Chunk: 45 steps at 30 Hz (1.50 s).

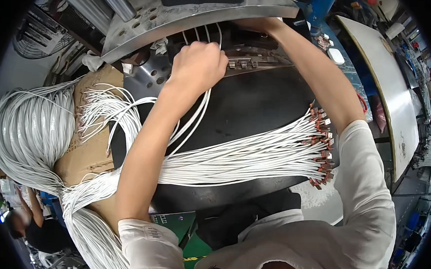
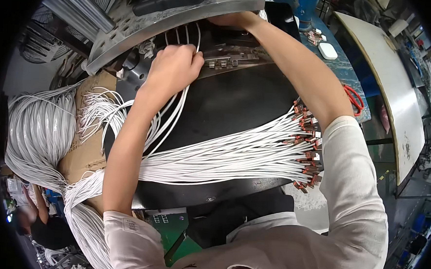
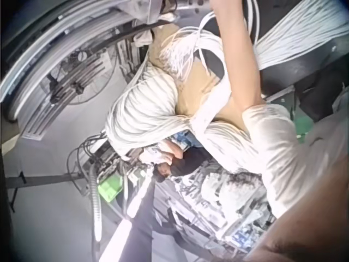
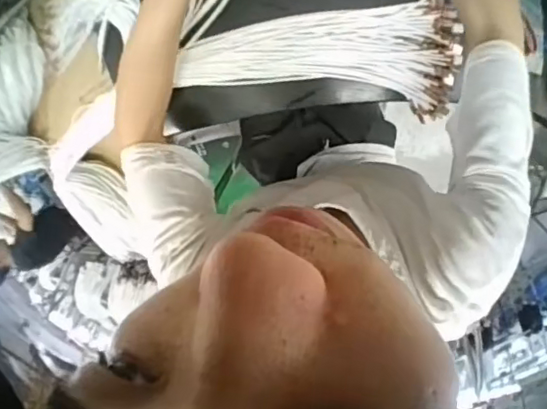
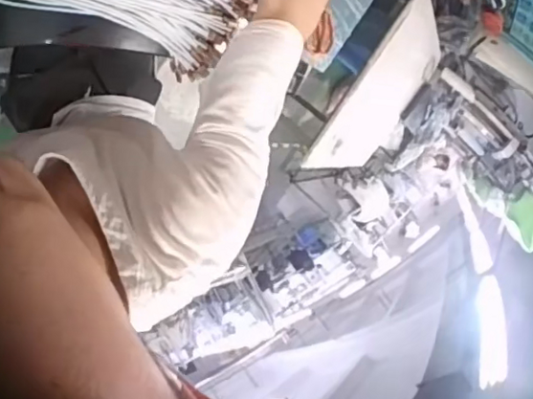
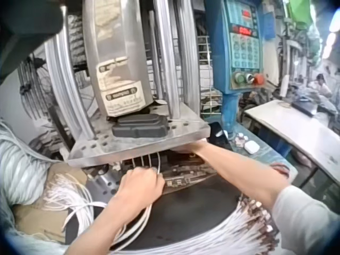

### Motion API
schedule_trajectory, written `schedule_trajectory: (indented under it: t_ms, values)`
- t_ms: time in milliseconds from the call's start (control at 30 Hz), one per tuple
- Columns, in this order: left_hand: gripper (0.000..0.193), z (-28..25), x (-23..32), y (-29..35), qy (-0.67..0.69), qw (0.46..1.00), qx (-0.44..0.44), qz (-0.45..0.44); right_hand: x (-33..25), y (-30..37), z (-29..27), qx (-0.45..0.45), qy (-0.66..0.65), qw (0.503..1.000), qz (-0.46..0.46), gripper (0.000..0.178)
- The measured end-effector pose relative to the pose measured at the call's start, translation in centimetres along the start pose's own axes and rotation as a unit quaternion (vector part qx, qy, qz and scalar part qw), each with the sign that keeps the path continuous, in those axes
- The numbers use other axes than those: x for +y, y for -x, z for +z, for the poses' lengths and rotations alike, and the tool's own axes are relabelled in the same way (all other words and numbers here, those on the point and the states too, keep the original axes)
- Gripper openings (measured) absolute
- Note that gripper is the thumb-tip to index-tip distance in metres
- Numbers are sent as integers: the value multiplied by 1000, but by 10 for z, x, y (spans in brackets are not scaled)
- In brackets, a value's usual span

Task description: The person is sorting bundles of white wires and inserting connectors into a manufacturing fixture.

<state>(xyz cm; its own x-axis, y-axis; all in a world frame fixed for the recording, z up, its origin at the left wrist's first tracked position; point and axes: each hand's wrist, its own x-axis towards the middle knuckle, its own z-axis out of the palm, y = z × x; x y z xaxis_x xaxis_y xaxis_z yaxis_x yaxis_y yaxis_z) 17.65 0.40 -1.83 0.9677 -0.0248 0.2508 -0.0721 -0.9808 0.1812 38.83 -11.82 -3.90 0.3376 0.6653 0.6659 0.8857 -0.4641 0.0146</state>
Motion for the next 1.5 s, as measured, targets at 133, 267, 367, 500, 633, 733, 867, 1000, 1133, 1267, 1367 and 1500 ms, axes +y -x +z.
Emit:
schedule_trajectory:
  t_ms: [133, 267, 367, 500, 633, 733, 867, 1000, 1133, 1267, 1367, 1500]
  values:
    - [34, -4, -3, -4, -13, 1000, -12, -23, 9, 3, 5, 6, -237, 971, 28, 32]
    - [35, 11, -11, -10, 18, 999, 18, -20, 7, 5, 6, 18, -524, 849, 70, 35]
    - [35, 13, -16, -5, -12, 999, -4, -36, 14, 10, 11, 22, -657, 749, 80, 36]
    - [36, 18, -9, -16, -15, 1000, 20, -10, 66, 38, 28, -51, 53, 996, -56, 25]
    - [37, 17, -5, -5, -59, 994, 91, 7, 18, 34, 12, -80, -111, 982, 134, 29]
    - [40, -1, 0, 12, -105, 981, 160, 17, -37, 30, -32, -154, -121, 978, 70, 42]
    - [55, -14, 4, 6, -76, 990, 58, -101, -52, 31, -53, -162, -165, 970, 69, 43]
    - [70, 15, -25, 4, -69, 983, 101, -135, -27, 25, -22, -139, -220, 961, 94, 41]
    - [76, 14, -23, 4, -64, 984, 104, -127, 4, 18, 6, 28, -89, 996, -17, 35]
    - [76, 16, -25, 3, -93, 985, 90, -112, 10, 7, 10, 111, -33, 989, -94, 32]
    - [75, 19, -25, 4, -128, 983, 94, -87, 13, 8, 7, 73, -474, 874, -85, 32]
    - [74, 14, -26, 4, -139, 982, 95, -80, -23, 8, -26, 78, -97, 990, -59, 29]
